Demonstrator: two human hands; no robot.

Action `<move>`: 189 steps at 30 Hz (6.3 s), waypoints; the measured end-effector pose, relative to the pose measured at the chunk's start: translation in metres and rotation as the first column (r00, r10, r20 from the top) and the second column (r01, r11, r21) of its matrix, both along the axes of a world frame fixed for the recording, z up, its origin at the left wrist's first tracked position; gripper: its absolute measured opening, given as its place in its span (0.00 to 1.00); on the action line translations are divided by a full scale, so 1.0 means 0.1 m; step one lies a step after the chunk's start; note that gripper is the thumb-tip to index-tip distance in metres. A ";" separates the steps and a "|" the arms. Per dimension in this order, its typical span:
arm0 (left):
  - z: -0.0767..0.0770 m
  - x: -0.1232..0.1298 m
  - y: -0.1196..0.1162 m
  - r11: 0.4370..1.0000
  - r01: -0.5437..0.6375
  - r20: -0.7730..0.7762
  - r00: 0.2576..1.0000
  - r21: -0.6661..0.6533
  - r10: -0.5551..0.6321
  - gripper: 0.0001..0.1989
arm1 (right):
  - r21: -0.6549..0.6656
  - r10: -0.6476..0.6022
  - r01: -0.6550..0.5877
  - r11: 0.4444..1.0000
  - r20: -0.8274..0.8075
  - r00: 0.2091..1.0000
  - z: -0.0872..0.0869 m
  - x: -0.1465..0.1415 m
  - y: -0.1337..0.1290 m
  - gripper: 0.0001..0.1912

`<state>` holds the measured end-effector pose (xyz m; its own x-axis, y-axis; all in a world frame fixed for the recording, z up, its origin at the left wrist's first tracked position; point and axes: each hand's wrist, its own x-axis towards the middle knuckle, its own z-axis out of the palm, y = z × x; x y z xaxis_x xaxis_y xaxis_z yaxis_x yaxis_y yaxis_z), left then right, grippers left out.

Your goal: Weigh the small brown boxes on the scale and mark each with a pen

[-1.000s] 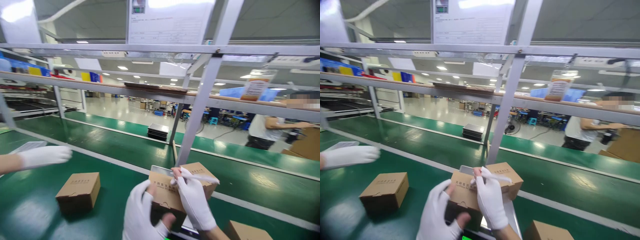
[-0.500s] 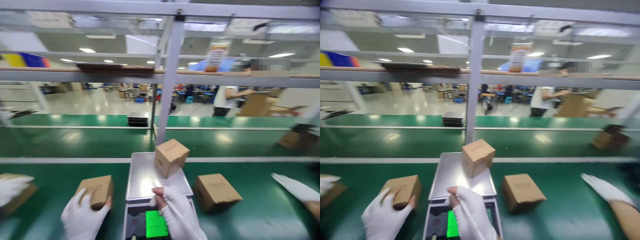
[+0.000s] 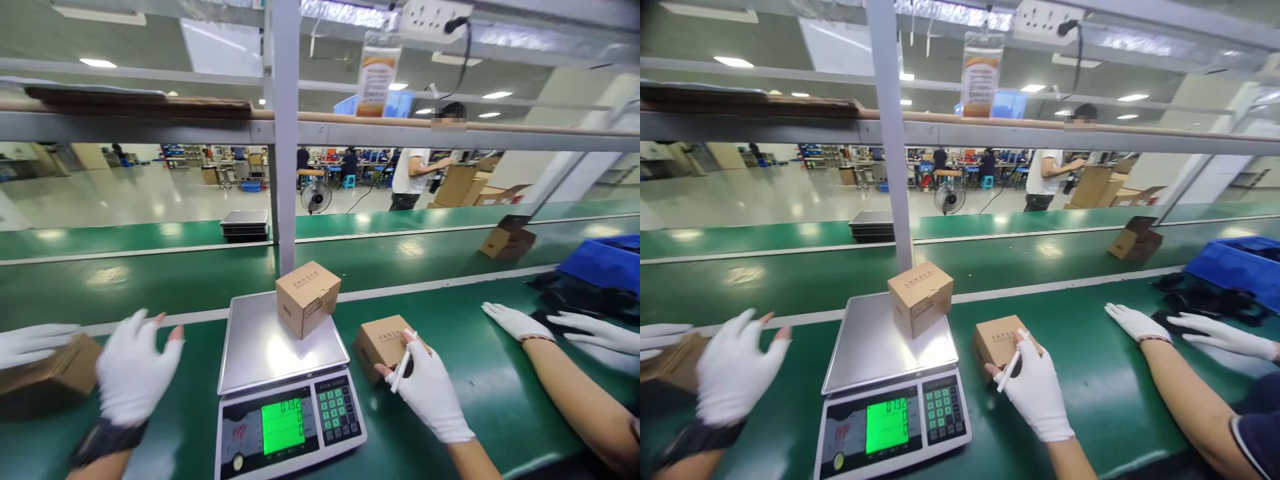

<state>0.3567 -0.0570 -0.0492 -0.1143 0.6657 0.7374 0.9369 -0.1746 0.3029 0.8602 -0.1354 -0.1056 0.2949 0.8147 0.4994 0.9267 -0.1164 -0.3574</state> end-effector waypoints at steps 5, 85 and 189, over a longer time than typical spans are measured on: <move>0.47 1.03 0.30 0.953 0.301 0.085 0.951 -0.030 -0.298 0.20 | 0.046 -0.004 0.001 0.999 0.060 0.998 -0.15 -0.04 0.07 0.42; 0.22 0.95 -0.30 0.637 0.770 0.897 0.253 0.040 -0.363 0.50 | -0.103 0.559 -0.605 0.790 -0.287 0.778 1.54 -2.32 1.08 0.17; 0.21 1.13 -0.14 0.637 0.770 0.901 0.257 0.027 -0.349 0.51 | -0.103 0.571 -0.616 0.781 -0.284 0.770 1.54 -2.12 1.23 0.15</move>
